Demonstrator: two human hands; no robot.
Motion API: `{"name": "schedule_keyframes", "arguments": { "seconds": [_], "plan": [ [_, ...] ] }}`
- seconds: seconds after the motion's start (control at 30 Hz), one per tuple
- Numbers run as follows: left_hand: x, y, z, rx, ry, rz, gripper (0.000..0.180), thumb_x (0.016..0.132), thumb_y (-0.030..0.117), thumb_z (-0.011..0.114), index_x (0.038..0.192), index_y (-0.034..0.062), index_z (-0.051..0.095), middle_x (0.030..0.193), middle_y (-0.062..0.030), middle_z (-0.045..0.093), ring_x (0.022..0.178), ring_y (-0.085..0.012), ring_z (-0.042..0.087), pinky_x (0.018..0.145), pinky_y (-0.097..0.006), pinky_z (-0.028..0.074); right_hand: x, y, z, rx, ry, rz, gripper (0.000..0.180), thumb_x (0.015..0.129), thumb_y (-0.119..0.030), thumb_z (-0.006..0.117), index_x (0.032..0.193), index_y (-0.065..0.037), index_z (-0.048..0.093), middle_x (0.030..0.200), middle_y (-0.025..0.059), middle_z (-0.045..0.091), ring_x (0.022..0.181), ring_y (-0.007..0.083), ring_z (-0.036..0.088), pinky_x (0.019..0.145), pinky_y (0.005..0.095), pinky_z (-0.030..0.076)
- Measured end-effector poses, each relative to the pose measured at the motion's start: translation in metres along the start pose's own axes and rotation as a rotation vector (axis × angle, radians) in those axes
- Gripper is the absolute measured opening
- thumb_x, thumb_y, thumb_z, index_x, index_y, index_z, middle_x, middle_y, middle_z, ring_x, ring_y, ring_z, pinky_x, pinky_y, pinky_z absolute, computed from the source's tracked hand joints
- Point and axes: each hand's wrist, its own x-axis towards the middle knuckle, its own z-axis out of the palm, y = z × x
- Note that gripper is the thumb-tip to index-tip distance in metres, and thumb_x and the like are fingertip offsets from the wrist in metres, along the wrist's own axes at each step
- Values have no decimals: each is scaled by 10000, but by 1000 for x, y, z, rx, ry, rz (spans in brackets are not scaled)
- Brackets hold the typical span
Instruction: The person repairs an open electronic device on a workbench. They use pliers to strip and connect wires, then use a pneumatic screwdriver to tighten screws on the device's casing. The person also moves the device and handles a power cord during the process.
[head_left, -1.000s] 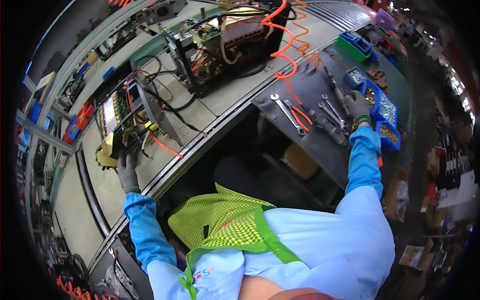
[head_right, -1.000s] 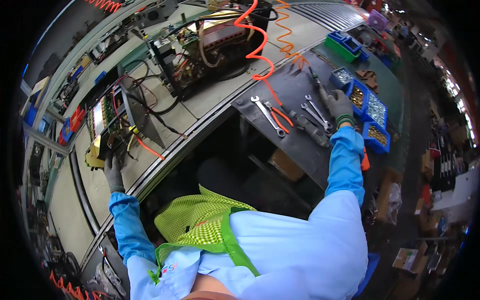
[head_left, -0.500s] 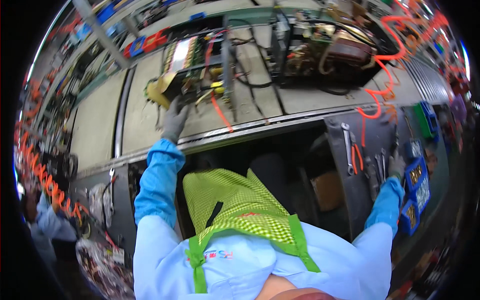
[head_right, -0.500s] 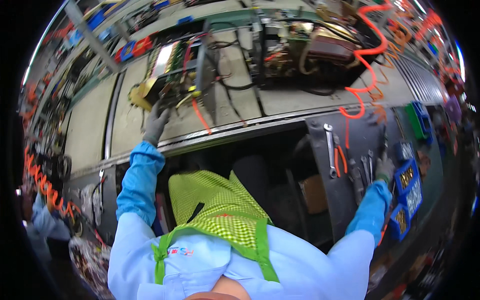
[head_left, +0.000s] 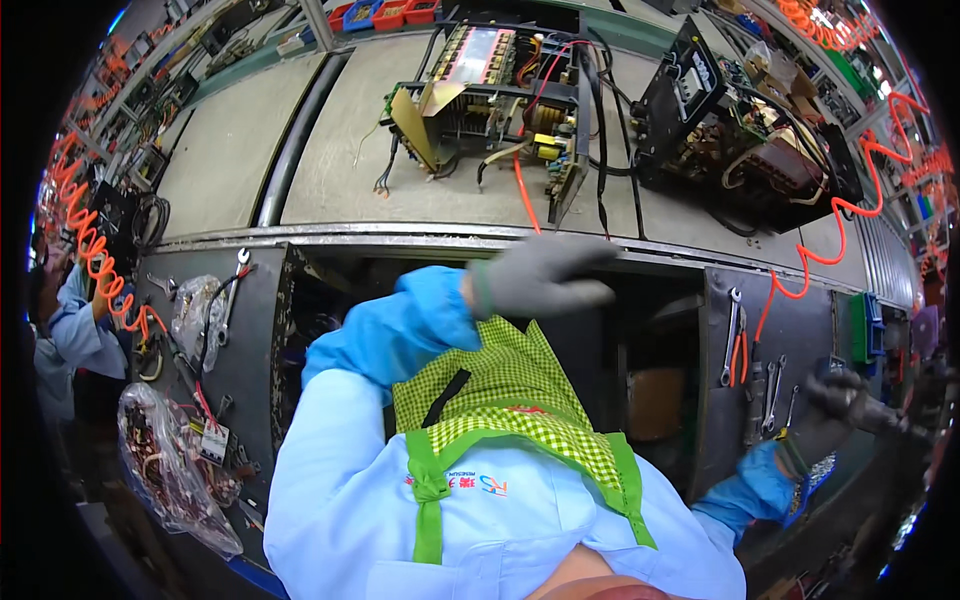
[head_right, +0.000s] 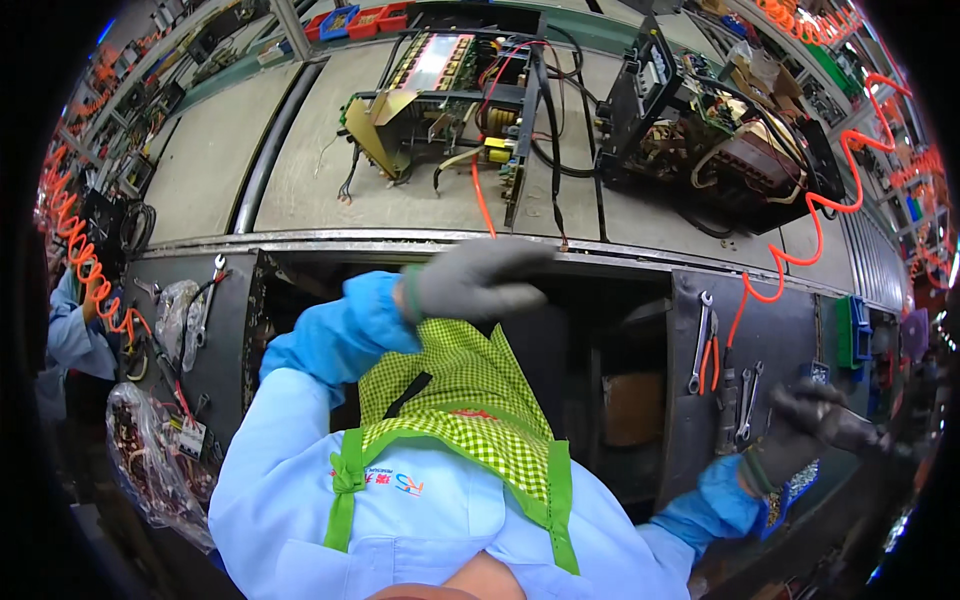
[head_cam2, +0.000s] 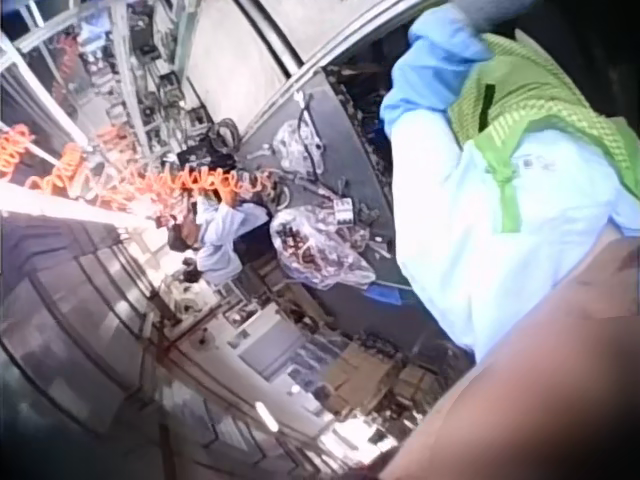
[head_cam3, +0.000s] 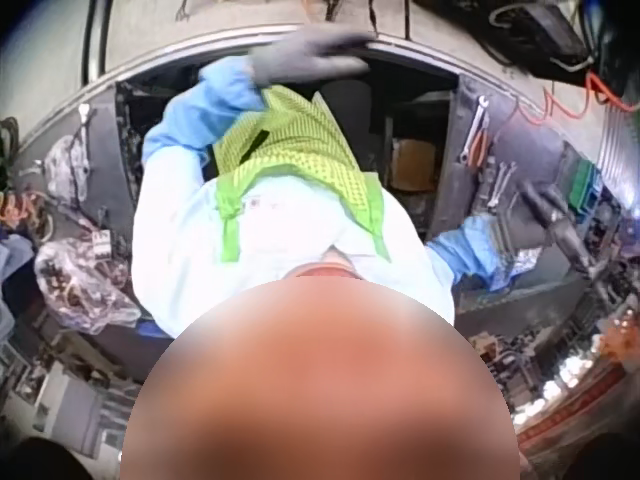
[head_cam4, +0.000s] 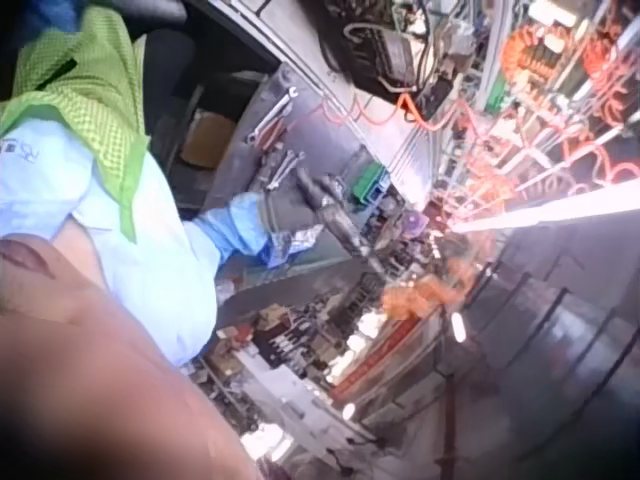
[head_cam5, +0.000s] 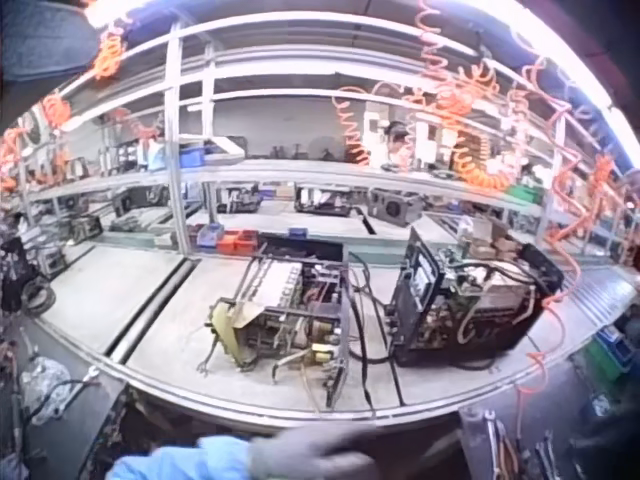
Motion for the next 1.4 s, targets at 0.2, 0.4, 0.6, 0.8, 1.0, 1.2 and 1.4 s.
{"name": "schedule_keyframes", "arguments": {
  "seconds": [0.2, 0.4, 0.6, 0.8, 1.0, 1.2, 1.4],
  "plan": [
    [33, 66, 67, 485, 136, 138, 833, 711, 280, 698, 1410, 24, 324, 1181, -173, 521, 1158, -315, 491, 1086, -557, 249, -13, 180, 171, 42, 73, 77, 429, 863, -171, 611, 1237, -25, 461, 1216, 132, 541, 1124, 245, 538, 1040, 422, 399],
    [-12, 17, 45, 409, -28, 36, 300, 691, 170, 670, 952, 102, 539, 695, -96, 607, 676, -328, 628, 627, -449, 487, -73, 236, 176, -310, -16, 339, 533, 873, -189, 619, 1336, -25, 414, 1295, 86, 482, 1193, 192, 458, 1056, 356, 340],
    [-39, 1, -30, 698, -560, -60, 239, 702, 173, 677, 914, 116, 582, 721, -98, 635, 694, -331, 639, 611, -454, 494, -57, 187, 217, -1233, -900, 67, 611, 710, -202, 747, 1229, 26, 521, 1261, 208, 535, 1150, 351, 541, 981, 404, 422],
    [-42, 5, -50, 643, -890, -105, 254, 672, 148, 670, 916, 106, 612, 736, -116, 638, 734, -343, 637, 631, -462, 493, -60, 274, 181, -1374, -961, 668, 666, 723, -306, 731, 1242, 15, 464, 1162, 216, 570, 1010, 368, 588, 874, 417, 477],
    [-30, -24, -94, 602, -480, -181, 443, 682, 266, 719, 1068, 89, 594, 935, -155, 651, 883, -367, 623, 771, -447, 496, -50, 324, 177, -464, -553, 995, 467, 760, -206, 704, 1135, -10, 507, 1009, 48, 585, 853, 135, 579, 766, 287, 490],
    [-35, -100, -119, 547, 335, -555, 600, 816, 308, 708, 1287, 15, 478, 1134, -179, 631, 1003, -267, 645, 854, -354, 517, 9, 367, 194, 8, -260, 987, 402, 804, -140, 639, 1144, 26, 504, 1015, 134, 630, 859, 208, 646, 739, 337, 553],
    [9, -155, -91, 682, 619, -443, 639, 789, 310, 724, 1298, 18, 472, 1162, -204, 616, 1010, -310, 638, 884, -380, 503, 42, 383, 219, 81, -175, 917, 292, 847, -102, 599, 1077, 74, 560, 922, 140, 648, 784, 209, 661, 721, 323, 572]
  ]
}}
